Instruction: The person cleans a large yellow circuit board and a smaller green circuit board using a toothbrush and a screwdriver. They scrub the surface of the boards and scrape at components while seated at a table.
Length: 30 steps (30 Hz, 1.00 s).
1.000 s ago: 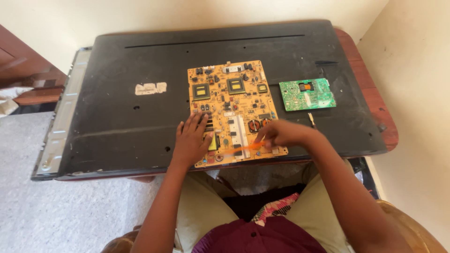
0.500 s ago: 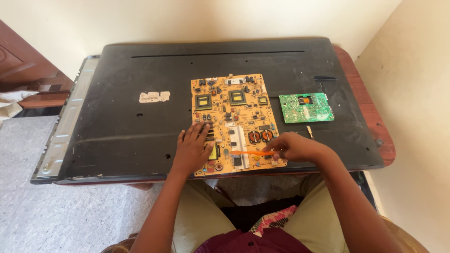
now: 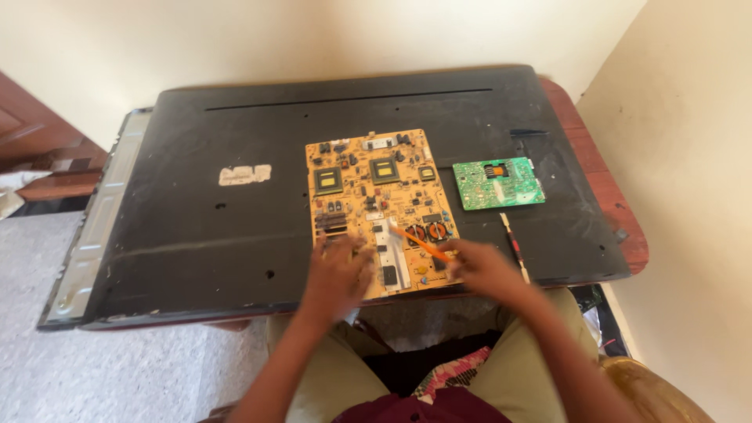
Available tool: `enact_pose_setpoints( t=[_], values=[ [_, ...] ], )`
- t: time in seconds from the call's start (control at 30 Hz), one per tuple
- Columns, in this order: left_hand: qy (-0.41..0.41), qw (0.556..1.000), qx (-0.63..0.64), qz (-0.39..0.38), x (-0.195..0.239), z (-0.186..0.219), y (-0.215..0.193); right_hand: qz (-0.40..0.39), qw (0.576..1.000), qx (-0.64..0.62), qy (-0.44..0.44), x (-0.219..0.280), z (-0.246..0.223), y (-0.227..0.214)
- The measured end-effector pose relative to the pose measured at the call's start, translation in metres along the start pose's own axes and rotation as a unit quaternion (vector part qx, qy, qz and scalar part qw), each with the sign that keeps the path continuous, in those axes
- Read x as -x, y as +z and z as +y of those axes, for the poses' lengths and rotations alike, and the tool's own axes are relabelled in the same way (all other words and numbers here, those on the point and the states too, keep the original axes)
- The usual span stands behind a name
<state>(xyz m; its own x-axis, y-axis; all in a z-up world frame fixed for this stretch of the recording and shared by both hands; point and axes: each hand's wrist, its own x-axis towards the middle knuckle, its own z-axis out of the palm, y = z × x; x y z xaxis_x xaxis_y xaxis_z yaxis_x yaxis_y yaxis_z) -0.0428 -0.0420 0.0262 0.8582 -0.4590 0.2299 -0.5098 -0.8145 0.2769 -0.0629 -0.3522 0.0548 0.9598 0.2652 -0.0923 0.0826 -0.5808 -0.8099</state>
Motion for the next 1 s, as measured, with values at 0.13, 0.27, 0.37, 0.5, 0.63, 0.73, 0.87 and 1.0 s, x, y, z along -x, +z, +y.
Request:
enact_pose_setpoints(
  t=[0.13,0.27,0.37,0.5,0.63,0.73,0.87,1.0],
  values=[
    [-0.037,0.996,0.059,0.051,0.005,0.033,0.014,0.109,0.989,-0.095,0.023,0.0,-0.001,0.061],
    [-0.021,0.998,0.037,0.047,0.004,0.035,0.012,0.151,0.988,-0.007,0.039,-0.006,-0.013,0.074],
    [-0.026,0.998,0.023,0.054,0.006,0.03,0.01,0.093,0.985,0.134,0.063,0.006,-0.033,0.086],
    [-0.022,0.995,0.029,0.089,0.005,0.032,0.016,-0.011,0.951,0.285,0.119,0.029,-0.056,0.113],
    [-0.043,0.998,0.017,0.044,0.006,0.029,0.019,0.029,0.954,0.279,0.103,0.017,-0.059,0.113],
    [-0.046,0.999,0.02,0.019,0.01,0.027,0.023,0.082,0.961,0.257,0.053,0.009,-0.058,0.109],
    [-0.039,0.997,0.043,0.048,0.004,0.023,0.022,-0.007,0.952,0.285,0.108,0.001,-0.069,0.097],
    [-0.071,0.996,0.003,-0.052,0.0,0.019,0.015,0.005,0.954,0.273,0.126,-0.017,-0.077,0.086]
  ],
)
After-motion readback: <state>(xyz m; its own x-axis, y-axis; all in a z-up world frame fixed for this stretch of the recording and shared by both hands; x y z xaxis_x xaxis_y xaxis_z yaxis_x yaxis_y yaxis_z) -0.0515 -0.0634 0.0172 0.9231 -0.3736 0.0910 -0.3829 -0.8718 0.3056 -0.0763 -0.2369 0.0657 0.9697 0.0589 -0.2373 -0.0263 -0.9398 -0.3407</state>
